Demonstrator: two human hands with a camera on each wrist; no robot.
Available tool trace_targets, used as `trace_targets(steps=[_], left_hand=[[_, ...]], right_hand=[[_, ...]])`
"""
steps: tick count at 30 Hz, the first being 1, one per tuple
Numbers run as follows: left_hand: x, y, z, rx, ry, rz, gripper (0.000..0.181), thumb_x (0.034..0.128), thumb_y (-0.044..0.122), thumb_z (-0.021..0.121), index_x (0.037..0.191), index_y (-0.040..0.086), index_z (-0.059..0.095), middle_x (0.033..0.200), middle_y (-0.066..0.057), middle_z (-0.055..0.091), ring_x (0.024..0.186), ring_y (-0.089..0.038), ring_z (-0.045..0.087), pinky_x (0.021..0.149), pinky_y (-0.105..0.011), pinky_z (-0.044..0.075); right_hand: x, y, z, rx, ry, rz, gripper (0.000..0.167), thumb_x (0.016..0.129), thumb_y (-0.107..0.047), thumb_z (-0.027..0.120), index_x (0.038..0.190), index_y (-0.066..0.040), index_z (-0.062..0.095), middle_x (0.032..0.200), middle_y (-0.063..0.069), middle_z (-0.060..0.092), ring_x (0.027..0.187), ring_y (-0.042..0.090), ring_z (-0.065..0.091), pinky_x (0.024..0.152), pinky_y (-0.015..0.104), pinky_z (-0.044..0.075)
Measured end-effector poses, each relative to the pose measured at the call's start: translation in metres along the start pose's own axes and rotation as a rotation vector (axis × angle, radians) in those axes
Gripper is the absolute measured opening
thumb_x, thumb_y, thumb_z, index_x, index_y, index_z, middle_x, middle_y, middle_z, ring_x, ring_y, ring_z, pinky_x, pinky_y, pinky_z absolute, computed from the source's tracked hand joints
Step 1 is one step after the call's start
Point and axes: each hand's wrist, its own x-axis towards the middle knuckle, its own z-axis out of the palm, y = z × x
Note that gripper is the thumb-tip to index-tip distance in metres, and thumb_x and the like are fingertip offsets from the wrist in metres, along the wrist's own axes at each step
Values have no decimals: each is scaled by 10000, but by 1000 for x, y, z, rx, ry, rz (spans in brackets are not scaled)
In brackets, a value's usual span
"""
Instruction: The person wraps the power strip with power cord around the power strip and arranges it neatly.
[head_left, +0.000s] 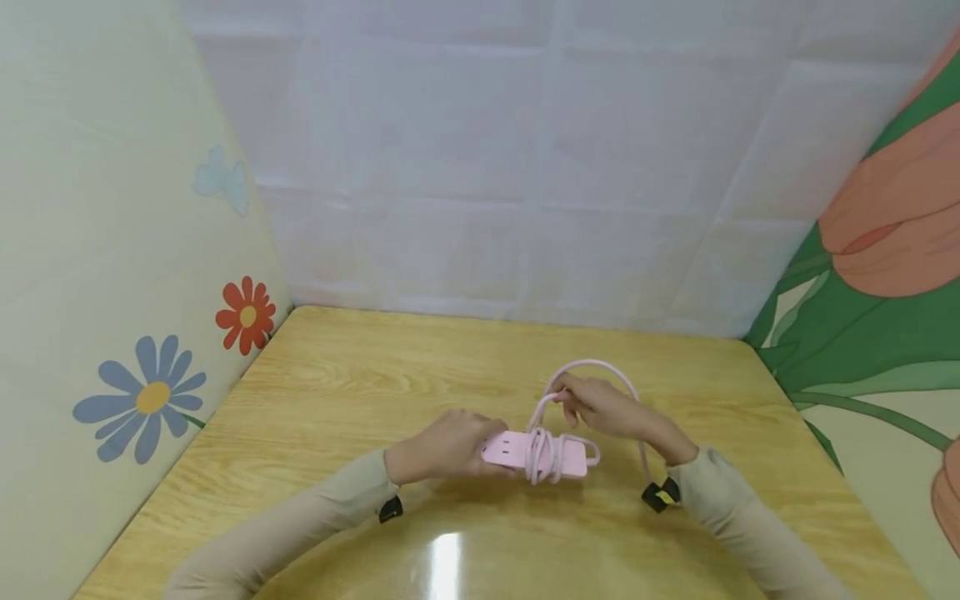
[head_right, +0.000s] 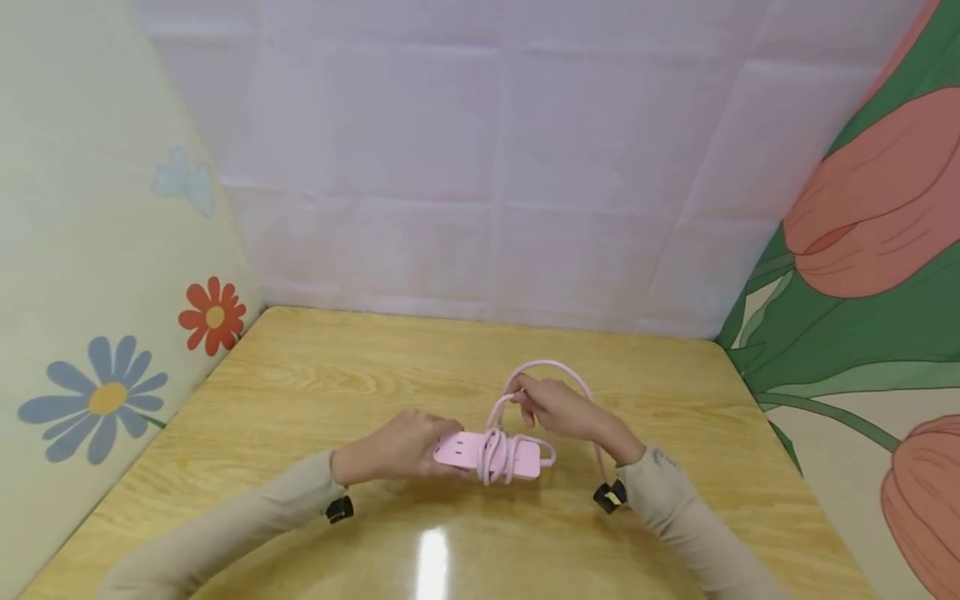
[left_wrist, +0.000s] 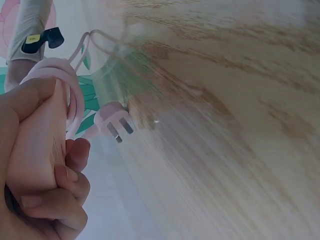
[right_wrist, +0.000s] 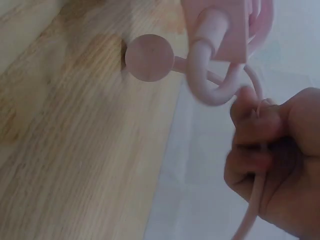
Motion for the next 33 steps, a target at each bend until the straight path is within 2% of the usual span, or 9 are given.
trace_targets(steps=[3,10,15,20,23,26,29,31,33], left_hand=[[1,-1,1,13,2,-25,465,838,479,759,1020,58,679,776,39,642,569,13,477,493,-99,387],[3,-2,2,-3,25,-97,440,846,477,750,1003,71,683,760,56,627,569,1,491,488,-117,410],[4,-4,0,-16,59,-129,401,827,454,777,956,89,674,732,68,605,562,-11,490,476,-135,411],[5,-7,-2,8,84,-141,402,805,469,791,947,110,681,717,86,602,543,-7,471,455,-150,389],[5,-6,-4,8,85,-134,399,800,465,796,963,116,691,721,88,613,545,-4,470,459,-153,386],[5,-6,-6,10,95,-129,390,802,453,797,972,117,693,720,91,612,547,-5,472,459,-155,385],[6,-4,-8,18,114,-135,372,804,446,798,941,121,679,698,93,589,536,-14,469,447,-162,383],[7,-4,-10,24,130,-143,368,807,439,800,925,117,668,690,90,580,530,-19,470,441,-161,386],[7,-4,-11,44,150,-152,376,809,438,800,921,109,657,687,80,581,523,-20,469,435,-156,384]], right_hand=[[0,1,1,-16,37,17,138,1017,42,472,1093,8,583,676,-6,582,553,74,505,504,223,432],[-1,-5,-1,74,71,113,173,1033,-12,477,1117,39,619,752,-6,615,561,24,445,496,233,413],[-2,-13,-3,194,56,123,240,1050,-29,441,1194,67,607,777,23,629,538,88,503,461,254,452],[-3,-19,-4,370,7,148,350,1081,-51,344,1394,51,463,735,113,637,441,178,502,392,307,458],[-5,-20,-6,404,-8,187,421,1087,-71,333,1500,7,325,630,101,590,403,169,483,371,326,450],[-6,-20,-8,427,-29,190,376,1088,-79,329,1443,27,395,607,102,572,396,188,470,362,305,437],[-5,-19,-9,453,-48,150,290,1089,-71,320,1184,58,561,680,140,612,397,259,443,352,263,406],[-4,-19,-10,475,-67,123,295,1089,-62,309,1150,48,575,737,164,628,410,289,441,347,258,396],[-5,-19,-11,472,-83,102,285,1087,-54,309,1208,48,545,741,169,624,414,233,467,348,254,404]])
